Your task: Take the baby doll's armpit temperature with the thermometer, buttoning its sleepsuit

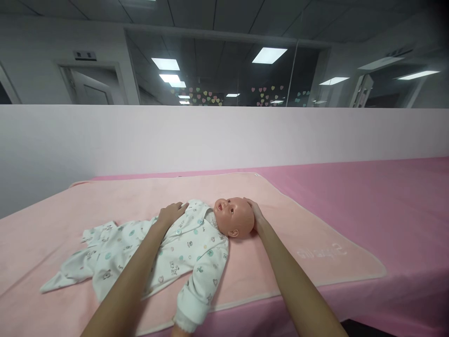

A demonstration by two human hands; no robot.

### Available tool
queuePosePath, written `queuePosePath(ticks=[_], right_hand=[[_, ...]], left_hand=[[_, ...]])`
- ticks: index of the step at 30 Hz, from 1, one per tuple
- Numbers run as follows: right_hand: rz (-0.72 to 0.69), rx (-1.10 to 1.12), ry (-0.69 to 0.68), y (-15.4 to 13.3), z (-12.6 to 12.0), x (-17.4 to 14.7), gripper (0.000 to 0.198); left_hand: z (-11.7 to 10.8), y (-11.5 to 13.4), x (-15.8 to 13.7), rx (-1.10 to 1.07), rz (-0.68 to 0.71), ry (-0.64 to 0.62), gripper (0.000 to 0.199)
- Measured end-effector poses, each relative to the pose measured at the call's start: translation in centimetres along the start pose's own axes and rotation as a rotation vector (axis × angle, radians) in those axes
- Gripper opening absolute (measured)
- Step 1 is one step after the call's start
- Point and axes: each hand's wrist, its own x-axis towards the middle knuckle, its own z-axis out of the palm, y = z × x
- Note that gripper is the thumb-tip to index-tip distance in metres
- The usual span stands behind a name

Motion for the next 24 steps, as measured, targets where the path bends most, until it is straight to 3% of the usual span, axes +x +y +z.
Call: queuePosePath(ticks=[4, 11, 24], right_hand=[[0.034, 0.016, 0.022, -0.4, 0.0, -0.2, 0.04], [0.224, -0.015, -0.022, -0.3, 0.6, -0.8, 0.043], [0.171, -0.09, 0.054, -0.3, 0.5, -1.2, 0.039]], left_hand=[[0.1, -0.1, -0.1, -0.004, 0.004, 0.011, 0.056], [0.2, -0.1, -0.2, -0.016, 0.007, 0.024, 0.055], [0.6, -0.4, -0.1, -0.051, 0.005, 0.038, 0.053]])
